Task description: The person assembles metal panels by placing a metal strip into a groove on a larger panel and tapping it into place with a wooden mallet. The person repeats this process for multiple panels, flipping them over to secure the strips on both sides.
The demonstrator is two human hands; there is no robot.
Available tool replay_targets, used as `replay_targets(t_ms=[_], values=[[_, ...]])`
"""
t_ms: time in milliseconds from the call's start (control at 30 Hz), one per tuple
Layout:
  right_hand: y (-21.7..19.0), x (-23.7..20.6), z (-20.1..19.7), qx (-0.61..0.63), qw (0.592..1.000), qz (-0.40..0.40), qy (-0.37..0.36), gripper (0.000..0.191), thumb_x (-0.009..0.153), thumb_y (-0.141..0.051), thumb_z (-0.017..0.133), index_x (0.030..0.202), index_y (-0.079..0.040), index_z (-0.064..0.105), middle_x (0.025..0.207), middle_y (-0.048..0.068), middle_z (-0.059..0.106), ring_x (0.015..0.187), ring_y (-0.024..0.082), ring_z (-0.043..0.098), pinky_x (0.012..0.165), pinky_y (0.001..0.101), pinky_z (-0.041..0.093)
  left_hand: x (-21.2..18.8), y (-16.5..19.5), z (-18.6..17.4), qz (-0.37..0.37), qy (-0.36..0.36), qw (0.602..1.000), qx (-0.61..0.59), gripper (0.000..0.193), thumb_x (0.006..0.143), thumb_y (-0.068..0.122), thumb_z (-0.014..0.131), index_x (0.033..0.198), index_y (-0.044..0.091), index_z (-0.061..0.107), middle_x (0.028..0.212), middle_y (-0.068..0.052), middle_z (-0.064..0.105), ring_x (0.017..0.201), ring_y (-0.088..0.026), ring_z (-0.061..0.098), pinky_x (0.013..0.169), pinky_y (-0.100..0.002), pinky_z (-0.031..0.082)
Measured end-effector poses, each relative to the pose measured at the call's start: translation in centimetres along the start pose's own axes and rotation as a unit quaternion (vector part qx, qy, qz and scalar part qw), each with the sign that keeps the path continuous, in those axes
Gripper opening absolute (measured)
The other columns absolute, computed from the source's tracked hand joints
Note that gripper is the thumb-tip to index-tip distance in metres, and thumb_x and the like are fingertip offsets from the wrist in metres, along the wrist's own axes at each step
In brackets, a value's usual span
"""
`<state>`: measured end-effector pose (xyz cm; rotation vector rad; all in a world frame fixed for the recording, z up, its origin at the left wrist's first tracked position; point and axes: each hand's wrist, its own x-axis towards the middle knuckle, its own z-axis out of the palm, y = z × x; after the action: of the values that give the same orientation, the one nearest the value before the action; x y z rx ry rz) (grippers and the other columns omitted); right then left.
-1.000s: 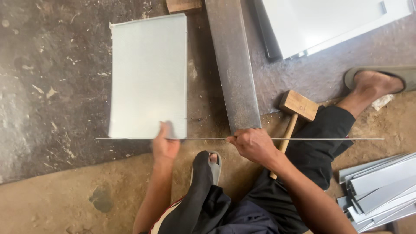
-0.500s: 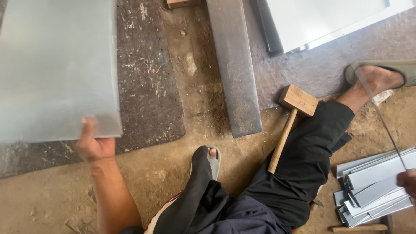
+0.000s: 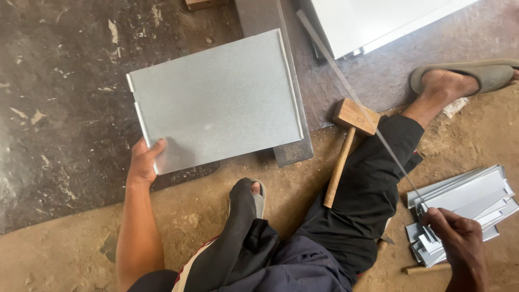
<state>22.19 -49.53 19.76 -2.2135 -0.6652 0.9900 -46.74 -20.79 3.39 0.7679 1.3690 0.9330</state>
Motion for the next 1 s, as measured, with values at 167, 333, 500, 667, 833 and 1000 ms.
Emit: replay_targets(t_ms=[167,333,500,667,833,1000], values=[[-3.8,-0.2,2.2,-0.191,0.981,0.017,-0.023,0.030,0.102,-0.024,0.070,0.092,0.002,0.080,0.058,0.012,0.065,0.056,0.016,0.049,0.050,0.0358,0.036,-2.2,3.4,1.8,0.211,0.179,0.892,0.356,0.048,0.100,0.012,0.075,0.138,-0.007,0.051,0.128,-0.025,0.057,0.118,-0.034,0.061,0.101,-0.046,0.053],[-14.2,1.6,6.4,-0.330,0.911,-0.229,-0.091,0.027,0.092,-0.029,0.072,0.088,-0.003,0.077,0.056,0.009,0.063,0.049,0.018,0.055,0.048,0.0341,0.045,-3.6,9.1,12.2,0.485,0.094,0.776,0.393,0.044,0.104,0.017,0.078,0.139,0.004,0.054,0.137,-0.014,0.061,0.135,-0.033,0.058,0.120,-0.047,0.047],[-24.9,2.2,10.2,-0.511,0.751,-0.415,-0.048,0.033,0.093,-0.043,0.071,0.081,-0.013,0.076,0.066,-0.002,0.068,0.052,0.014,0.056,0.058,0.0348,0.047,-5.7,11.7,23.8,0.502,-0.225,0.730,0.405,0.032,0.101,0.033,0.064,0.126,0.012,0.063,0.105,-0.006,0.071,0.091,-0.021,0.067,0.083,-0.040,0.054],[-27.1,1.2,13.9,-0.205,0.695,-0.678,0.120,0.029,0.102,-0.025,0.076,0.110,-0.003,0.060,0.121,0.016,0.066,0.113,0.035,0.064,0.094,0.0428,0.057,-4.6,12.4,26.3,0.239,-0.269,0.898,0.253,0.031,0.113,0.032,0.046,0.120,0.014,0.071,0.062,0.006,0.054,0.045,-0.008,0.042,0.040,-0.027,0.035],[-20.2,-2.4,24.8,-0.120,0.901,-0.361,-0.208,0.045,0.087,-0.011,0.075,0.128,0.004,0.064,0.119,0.016,0.064,0.101,0.029,0.066,0.085,0.0390,0.056,0.8,11.5,29.5,0.173,-0.174,0.967,-0.073,0.034,0.113,0.019,0.045,0.142,0.008,0.057,0.065,0.006,0.045,0.051,-0.003,0.038,0.041,-0.021,0.033],[-10.7,-3.8,32.3,-0.009,0.926,-0.301,-0.229,0.023,0.099,-0.009,0.060,0.114,0.008,0.061,0.109,0.017,0.066,0.079,0.020,0.068,0.069,0.0329,0.053,6.7,8.5,32.6,0.106,-0.028,0.985,-0.134,0.039,0.108,0.015,0.041,0.146,0.008,0.051,0.065,0.002,0.050,0.047,-0.001,0.036,0.037,-0.019,0.032]])
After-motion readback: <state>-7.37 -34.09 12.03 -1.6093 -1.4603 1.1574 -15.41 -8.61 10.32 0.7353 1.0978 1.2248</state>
